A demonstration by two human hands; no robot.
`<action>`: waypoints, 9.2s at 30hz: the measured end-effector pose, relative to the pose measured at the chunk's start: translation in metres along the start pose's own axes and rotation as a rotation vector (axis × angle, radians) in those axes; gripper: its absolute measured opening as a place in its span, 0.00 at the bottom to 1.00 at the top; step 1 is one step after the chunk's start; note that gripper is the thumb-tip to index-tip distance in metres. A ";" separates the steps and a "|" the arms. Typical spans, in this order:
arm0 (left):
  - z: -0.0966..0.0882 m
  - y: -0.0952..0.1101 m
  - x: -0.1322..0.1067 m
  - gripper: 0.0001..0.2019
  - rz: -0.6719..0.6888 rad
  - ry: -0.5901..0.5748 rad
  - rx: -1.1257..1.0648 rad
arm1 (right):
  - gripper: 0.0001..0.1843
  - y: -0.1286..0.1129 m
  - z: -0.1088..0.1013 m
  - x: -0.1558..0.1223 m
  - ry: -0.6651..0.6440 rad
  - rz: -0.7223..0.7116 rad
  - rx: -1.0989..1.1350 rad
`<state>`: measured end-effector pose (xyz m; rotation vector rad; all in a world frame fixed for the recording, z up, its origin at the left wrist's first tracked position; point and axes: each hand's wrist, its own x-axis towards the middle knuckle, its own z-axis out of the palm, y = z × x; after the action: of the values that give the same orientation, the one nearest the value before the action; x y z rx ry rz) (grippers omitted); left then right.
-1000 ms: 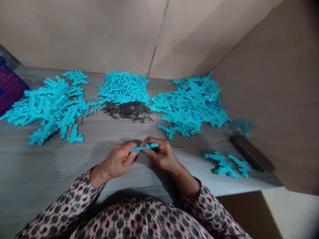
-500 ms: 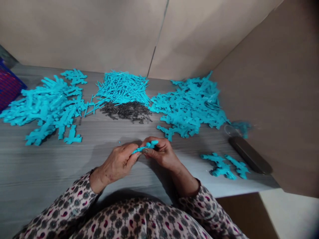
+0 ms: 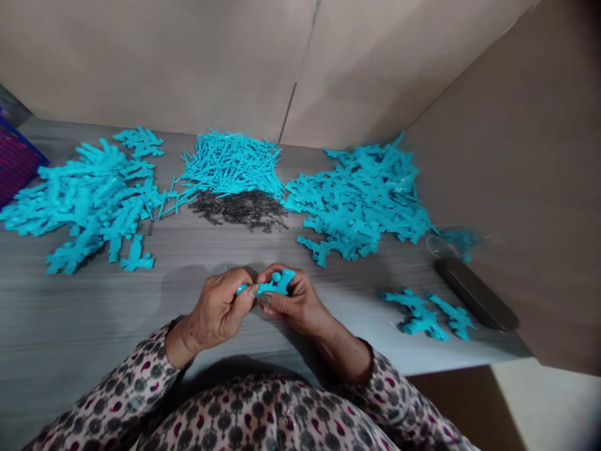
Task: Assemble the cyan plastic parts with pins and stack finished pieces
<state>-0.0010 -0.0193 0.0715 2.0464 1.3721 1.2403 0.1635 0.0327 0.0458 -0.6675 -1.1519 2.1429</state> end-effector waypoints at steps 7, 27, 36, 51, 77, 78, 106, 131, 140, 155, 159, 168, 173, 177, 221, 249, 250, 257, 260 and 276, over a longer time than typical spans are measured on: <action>0.012 0.003 0.000 0.17 -0.296 0.028 -0.266 | 0.19 0.002 0.006 -0.001 0.123 -0.042 -0.003; -0.003 -0.018 -0.006 0.08 -0.032 -0.180 -0.055 | 0.15 -0.015 -0.014 0.002 0.066 -0.191 -0.430; -0.002 -0.024 -0.003 0.08 0.028 -0.158 -0.017 | 0.07 -0.014 -0.018 0.000 0.018 -0.441 -0.730; 0.003 -0.009 -0.003 0.10 0.022 -0.014 -0.026 | 0.10 -0.016 -0.008 -0.004 0.110 -0.400 -0.663; 0.004 -0.076 0.001 0.11 -0.031 -0.240 0.190 | 0.11 0.004 -0.048 0.019 -0.043 -0.512 -1.089; 0.004 -0.075 0.001 0.11 -0.034 -0.218 0.155 | 0.10 0.006 -0.047 0.021 -0.016 -0.512 -1.096; 0.009 -0.027 0.002 0.19 -0.583 0.005 -0.693 | 0.07 -0.008 -0.009 -0.004 -0.092 -0.474 -1.156; 0.030 -0.020 -0.008 0.14 -0.608 0.166 -0.896 | 0.06 0.001 -0.009 -0.006 -0.008 -0.635 -1.000; 0.031 -0.016 -0.012 0.15 -0.607 0.036 -1.019 | 0.06 -0.002 -0.008 -0.008 0.009 -0.668 -1.053; 0.039 -0.014 -0.012 0.19 -0.639 0.034 -0.895 | 0.06 0.000 -0.003 -0.014 0.052 -0.693 -1.215; 0.028 -0.014 -0.004 0.19 -0.630 -0.017 -0.856 | 0.05 -0.002 -0.006 -0.012 0.037 -0.637 -1.116; -0.005 -0.019 0.007 0.16 -0.315 -0.163 -0.349 | 0.14 -0.011 -0.012 -0.011 -0.071 -0.395 -0.865; 0.001 -0.016 0.004 0.26 -0.359 -0.278 -0.408 | 0.23 -0.015 -0.010 -0.010 -0.177 0.080 -0.339; 0.010 -0.013 -0.001 0.28 -0.459 -0.240 -0.552 | 0.22 -0.010 -0.008 -0.007 -0.187 0.179 -0.132; 0.032 -0.002 -0.002 0.31 -0.480 -0.008 -0.419 | 0.17 -0.009 -0.004 -0.011 -0.228 -0.389 -0.830; 0.002 -0.024 -0.009 0.20 -0.533 -0.183 -0.539 | 0.12 -0.008 -0.016 -0.007 -0.158 -0.564 -1.017; 0.002 -0.024 -0.010 0.20 -0.527 -0.178 -0.548 | 0.11 -0.008 -0.016 -0.007 -0.151 -0.561 -1.021; 0.005 -0.027 -0.012 0.16 -0.473 -0.140 -0.545 | 0.07 -0.005 -0.021 -0.005 -0.167 -0.522 -1.068; 0.003 -0.028 -0.011 0.15 -0.470 -0.100 -0.500 | 0.08 -0.005 -0.022 -0.003 -0.164 -0.446 -1.016; 0.002 -0.029 -0.005 0.06 -0.080 -0.004 -0.194 | 0.11 -0.002 -0.031 0.000 -0.142 -0.594 -0.971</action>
<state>-0.0161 -0.0104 0.0479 1.8441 1.2653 1.2805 0.1853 0.0507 0.0321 -0.4554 -2.1574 1.0718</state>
